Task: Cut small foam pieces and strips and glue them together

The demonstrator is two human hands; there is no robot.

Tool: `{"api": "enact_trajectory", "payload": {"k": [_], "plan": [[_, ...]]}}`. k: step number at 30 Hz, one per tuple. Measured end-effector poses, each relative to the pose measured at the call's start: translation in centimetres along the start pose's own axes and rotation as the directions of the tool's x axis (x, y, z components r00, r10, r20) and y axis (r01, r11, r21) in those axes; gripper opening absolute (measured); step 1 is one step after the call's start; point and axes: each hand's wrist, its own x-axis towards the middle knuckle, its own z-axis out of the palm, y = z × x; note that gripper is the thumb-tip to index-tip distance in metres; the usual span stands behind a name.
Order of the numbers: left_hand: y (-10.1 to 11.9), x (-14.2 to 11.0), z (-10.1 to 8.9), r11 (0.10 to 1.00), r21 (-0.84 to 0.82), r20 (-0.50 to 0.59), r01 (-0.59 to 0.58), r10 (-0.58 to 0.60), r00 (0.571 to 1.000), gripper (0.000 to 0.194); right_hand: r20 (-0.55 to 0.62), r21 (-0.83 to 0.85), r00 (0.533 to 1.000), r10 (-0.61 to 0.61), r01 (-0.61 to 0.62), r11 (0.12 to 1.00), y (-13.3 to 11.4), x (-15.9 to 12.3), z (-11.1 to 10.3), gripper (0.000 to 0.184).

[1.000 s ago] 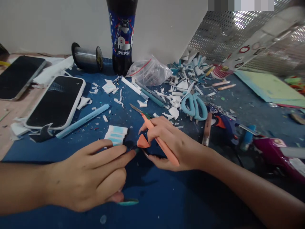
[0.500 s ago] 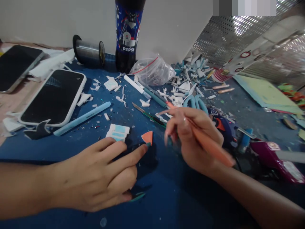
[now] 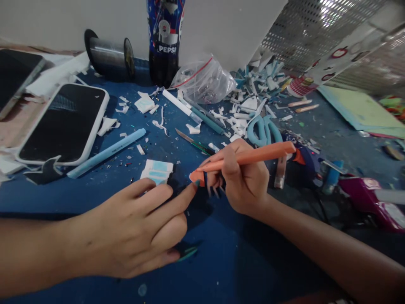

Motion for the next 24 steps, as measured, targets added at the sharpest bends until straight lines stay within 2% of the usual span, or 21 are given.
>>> {"api": "enact_trajectory", "payload": {"k": [3, 8, 16, 24], "plan": [[0.09, 0.15, -0.01, 1.000, -0.008, -0.005, 0.007, -0.007, 1.000, 0.021, 0.024, -0.015, 0.999, -0.023, 0.023, 1.000, 0.05, -0.03, 0.08, 0.019], [0.10, 0.29, 0.11, 1.000, -0.014, -0.015, 0.020, -0.020, 1.000, 0.023, 0.092, -0.038, 0.996, 0.009, -0.005, 0.999, -0.19, 0.02, 0.19, 0.019], [-0.06, 0.27, 0.14, 1.000, -0.003, -0.018, 0.000, -0.001, 1.000, 0.019, 0.089, -0.131, 0.996, -0.020, 0.032, 0.991, -0.24, 0.13, 0.15, 0.022], [0.00, 0.04, 0.31, 1.000, 0.002, 0.003, 0.002, -0.002, 1.000, 0.012, 0.115, -0.103, 0.993, -0.028, 0.040, 0.994, -0.10, 0.02, 0.17, 0.017]]}}
